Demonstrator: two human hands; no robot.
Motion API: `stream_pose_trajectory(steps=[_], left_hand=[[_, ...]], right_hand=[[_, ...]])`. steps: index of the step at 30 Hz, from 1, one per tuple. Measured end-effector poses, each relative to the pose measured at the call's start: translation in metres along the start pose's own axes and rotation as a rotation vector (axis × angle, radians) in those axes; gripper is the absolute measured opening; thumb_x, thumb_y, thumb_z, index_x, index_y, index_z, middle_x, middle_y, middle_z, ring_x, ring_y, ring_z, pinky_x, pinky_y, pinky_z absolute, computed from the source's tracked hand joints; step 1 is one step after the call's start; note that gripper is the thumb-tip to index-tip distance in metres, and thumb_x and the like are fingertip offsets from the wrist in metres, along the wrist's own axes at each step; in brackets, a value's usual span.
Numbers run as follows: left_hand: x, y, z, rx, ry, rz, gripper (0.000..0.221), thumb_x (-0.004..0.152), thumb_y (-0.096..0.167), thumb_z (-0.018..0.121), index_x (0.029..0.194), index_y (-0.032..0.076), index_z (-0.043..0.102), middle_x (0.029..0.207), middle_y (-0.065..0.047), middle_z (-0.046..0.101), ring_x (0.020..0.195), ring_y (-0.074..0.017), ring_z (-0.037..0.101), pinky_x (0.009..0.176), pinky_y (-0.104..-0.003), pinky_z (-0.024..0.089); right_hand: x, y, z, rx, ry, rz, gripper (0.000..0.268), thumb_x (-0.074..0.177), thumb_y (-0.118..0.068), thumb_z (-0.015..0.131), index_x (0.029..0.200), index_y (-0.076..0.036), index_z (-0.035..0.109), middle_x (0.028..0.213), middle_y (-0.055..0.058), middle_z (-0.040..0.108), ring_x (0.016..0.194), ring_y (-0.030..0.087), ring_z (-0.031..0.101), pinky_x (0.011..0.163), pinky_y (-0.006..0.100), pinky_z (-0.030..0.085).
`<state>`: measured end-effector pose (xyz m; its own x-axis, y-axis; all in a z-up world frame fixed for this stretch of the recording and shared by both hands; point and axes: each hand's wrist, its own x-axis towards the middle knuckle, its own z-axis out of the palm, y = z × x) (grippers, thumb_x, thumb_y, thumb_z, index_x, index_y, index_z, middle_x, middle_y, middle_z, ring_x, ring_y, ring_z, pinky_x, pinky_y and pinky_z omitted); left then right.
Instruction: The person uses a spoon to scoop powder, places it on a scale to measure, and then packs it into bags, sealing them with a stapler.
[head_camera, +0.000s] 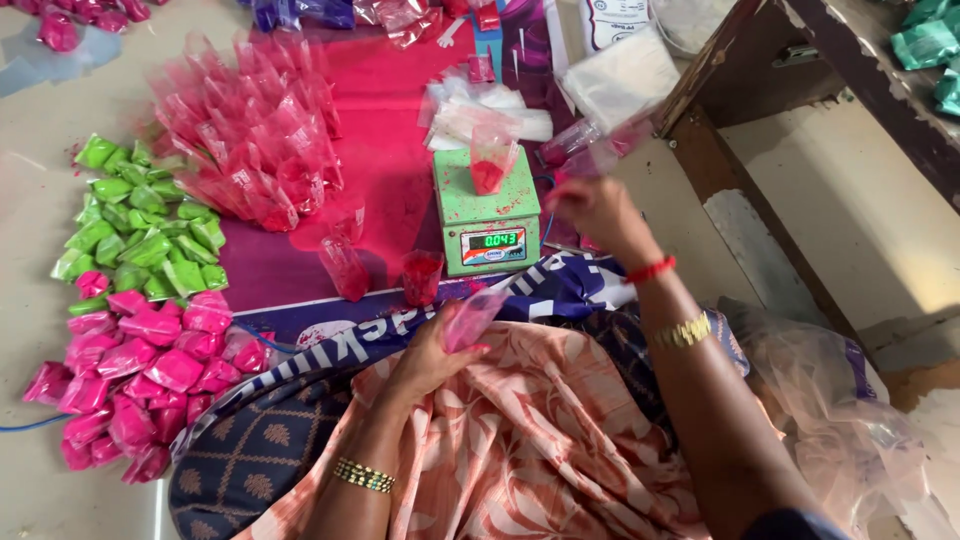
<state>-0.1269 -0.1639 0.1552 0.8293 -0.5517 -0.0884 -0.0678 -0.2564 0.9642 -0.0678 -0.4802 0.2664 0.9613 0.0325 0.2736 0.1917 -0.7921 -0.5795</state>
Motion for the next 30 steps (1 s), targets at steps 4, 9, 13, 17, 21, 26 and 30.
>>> stream_pose_trajectory(steps=[4,9,13,17,21,26,30], left_hand=[[0.006,-0.027,0.003,-0.075,0.050,0.074,0.086,0.077,0.031,0.090,0.145,0.000,0.047,0.139,-0.017,0.064,0.128,-0.0235,0.061,0.108,-0.035,0.047],[0.008,-0.021,0.002,-0.243,0.059,0.057,0.095,0.077,0.033,0.088,0.152,-0.002,0.040,0.147,-0.020,0.058,0.137,-0.0232,0.054,0.114,-0.035,0.041],[0.010,-0.026,0.001,-0.247,0.063,0.011,0.096,0.077,0.033,0.088,0.152,-0.002,0.039,0.147,-0.019,0.057,0.138,-0.0236,0.053,0.114,-0.036,0.041],[0.012,-0.018,0.000,-0.255,0.066,0.011,0.096,0.077,0.034,0.088,0.153,-0.002,0.039,0.148,-0.019,0.056,0.138,-0.0238,0.053,0.114,-0.036,0.041],[0.012,-0.038,0.002,-0.267,0.070,0.036,0.096,0.078,0.036,0.088,0.152,-0.003,0.040,0.147,-0.019,0.057,0.138,-0.0247,0.053,0.114,-0.037,0.041],[0.011,-0.032,-0.003,-0.201,0.122,0.042,0.096,0.078,0.036,0.088,0.152,-0.001,0.040,0.146,-0.017,0.058,0.137,-0.0227,0.054,0.113,-0.036,0.041],[0.011,-0.023,-0.005,-0.235,0.130,0.036,0.091,0.077,0.037,0.087,0.149,0.000,0.045,0.143,-0.017,0.061,0.132,-0.0223,0.058,0.111,-0.035,0.044]], right_hand=[[0.004,0.177,0.057,-0.158,-0.035,0.285,0.018,0.088,-0.011,0.071,0.105,-0.011,0.079,0.092,0.013,0.078,0.077,0.024,0.075,0.072,0.040,0.062],[0.031,0.372,0.185,-0.864,-0.388,0.033,0.030,0.093,-0.024,0.066,0.116,-0.004,0.073,0.112,0.023,0.072,0.095,0.039,0.075,0.079,0.049,0.062],[0.021,0.248,0.152,-0.617,-0.464,0.227,0.047,0.085,-0.040,0.077,0.113,-0.002,0.073,0.118,0.024,0.070,0.109,0.040,0.071,0.088,0.047,0.060],[0.024,0.207,0.141,-0.585,-0.509,0.476,0.061,0.079,-0.038,0.083,0.126,-0.003,0.064,0.130,0.022,0.064,0.117,0.041,0.065,0.093,0.053,0.056],[0.025,0.254,0.161,-0.611,-0.579,0.424,0.054,0.076,-0.027,0.081,0.122,-0.004,0.067,0.126,0.020,0.068,0.119,0.038,0.066,0.093,0.055,0.056],[0.031,0.329,0.152,-0.688,-0.666,0.289,0.035,0.076,-0.028,0.079,0.100,-0.003,0.078,0.108,0.020,0.074,0.104,0.036,0.073,0.089,0.044,0.060],[0.025,0.334,0.105,-0.487,-0.372,0.490,0.029,0.076,-0.020,0.076,0.101,-0.005,0.079,0.097,0.019,0.076,0.090,0.036,0.075,0.079,0.043,0.061]])
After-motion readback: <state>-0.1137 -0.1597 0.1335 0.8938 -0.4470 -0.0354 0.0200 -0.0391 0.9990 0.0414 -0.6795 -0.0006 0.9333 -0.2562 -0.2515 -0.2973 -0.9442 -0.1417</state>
